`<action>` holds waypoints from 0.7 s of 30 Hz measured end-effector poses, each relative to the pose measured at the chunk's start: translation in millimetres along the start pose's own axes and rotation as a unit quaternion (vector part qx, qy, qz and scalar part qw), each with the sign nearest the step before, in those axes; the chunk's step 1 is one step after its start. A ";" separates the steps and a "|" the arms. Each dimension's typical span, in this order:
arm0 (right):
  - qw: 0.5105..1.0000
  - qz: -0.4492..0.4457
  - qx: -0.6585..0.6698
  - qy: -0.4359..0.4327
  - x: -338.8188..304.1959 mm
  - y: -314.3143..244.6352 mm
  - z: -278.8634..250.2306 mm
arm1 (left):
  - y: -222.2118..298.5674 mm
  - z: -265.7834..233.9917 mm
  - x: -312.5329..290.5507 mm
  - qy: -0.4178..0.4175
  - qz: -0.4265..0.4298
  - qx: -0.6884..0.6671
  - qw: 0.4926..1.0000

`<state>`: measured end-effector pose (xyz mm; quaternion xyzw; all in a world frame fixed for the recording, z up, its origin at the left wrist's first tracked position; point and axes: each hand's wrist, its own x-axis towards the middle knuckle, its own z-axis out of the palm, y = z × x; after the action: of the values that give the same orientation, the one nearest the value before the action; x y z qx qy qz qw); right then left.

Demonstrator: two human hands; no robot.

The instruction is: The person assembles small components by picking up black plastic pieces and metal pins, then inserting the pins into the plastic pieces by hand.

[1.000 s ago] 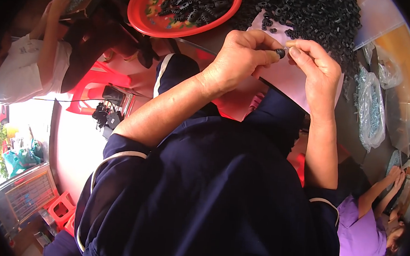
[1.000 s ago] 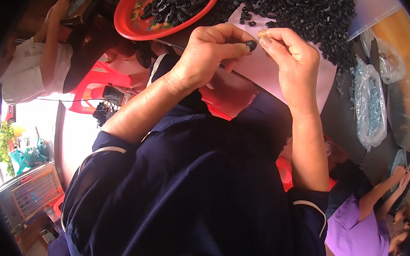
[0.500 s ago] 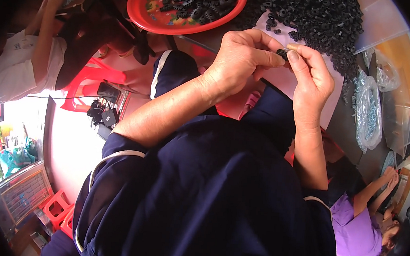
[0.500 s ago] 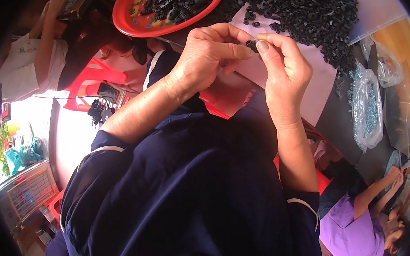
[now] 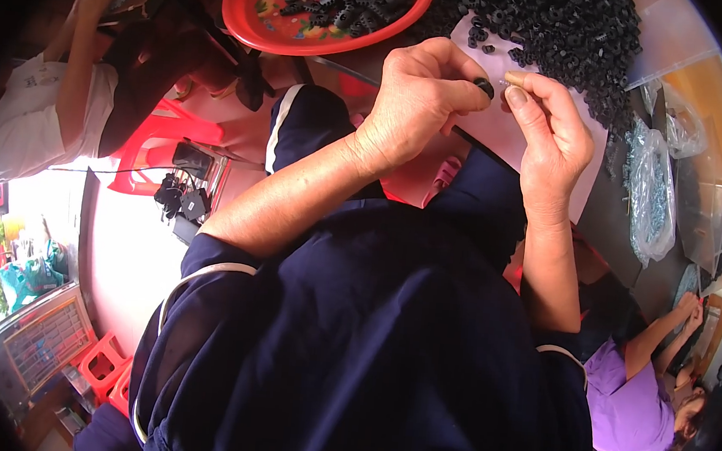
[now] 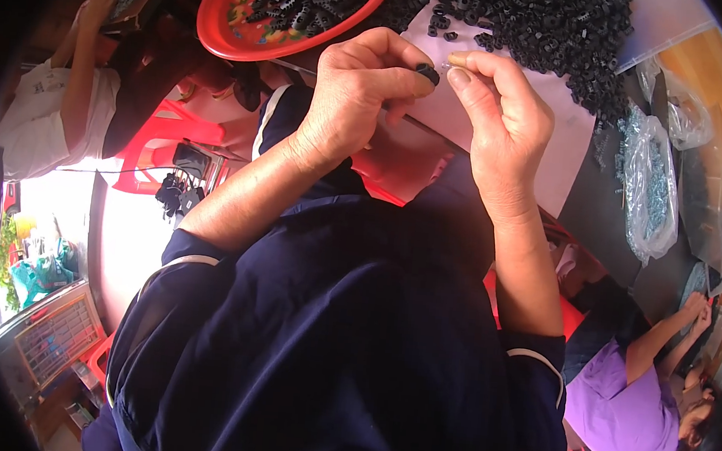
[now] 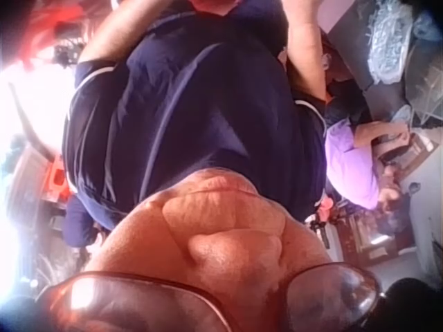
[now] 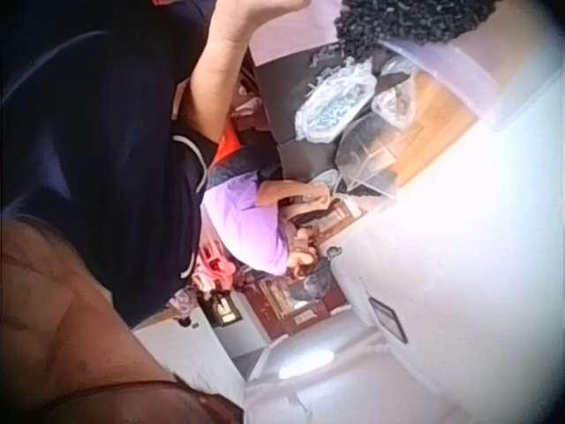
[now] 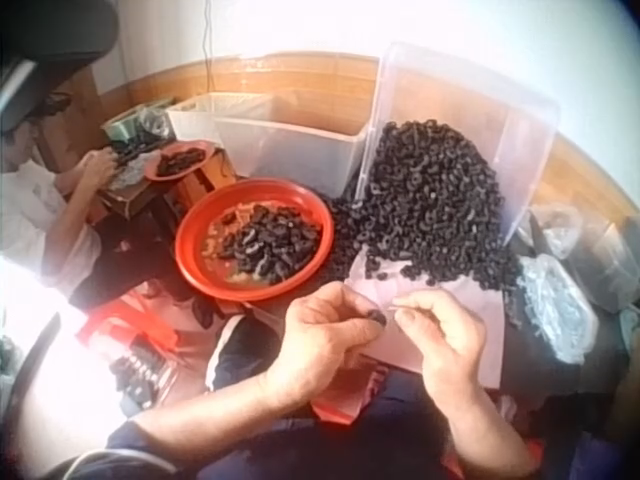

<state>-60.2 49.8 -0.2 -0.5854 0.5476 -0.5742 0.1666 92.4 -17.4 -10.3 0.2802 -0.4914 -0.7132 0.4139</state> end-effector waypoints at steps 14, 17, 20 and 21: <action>0.996 -0.067 -0.039 -0.039 2.9 -1.5 0.8 | 3.5 0.2 -3.1 0.008 0.006 0.034 0.999; 0.992 -0.089 -0.071 -0.055 10.1 -4.0 -6.6 | 6.7 -0.5 -4.2 0.007 0.032 0.121 0.992; 0.983 -0.097 -0.109 -0.111 17.7 -6.7 -15.9 | 8.1 0.9 -6.7 -0.003 0.058 0.175 0.983; 0.976 -0.101 -0.128 -0.145 19.9 -7.5 -18.5 | 8.2 1.1 -6.9 -0.006 0.073 0.192 0.979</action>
<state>-77.8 43.8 21.0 -0.7311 0.5247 -0.4222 0.1094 97.6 -12.4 -2.4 0.3136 -0.6410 -0.5751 0.4002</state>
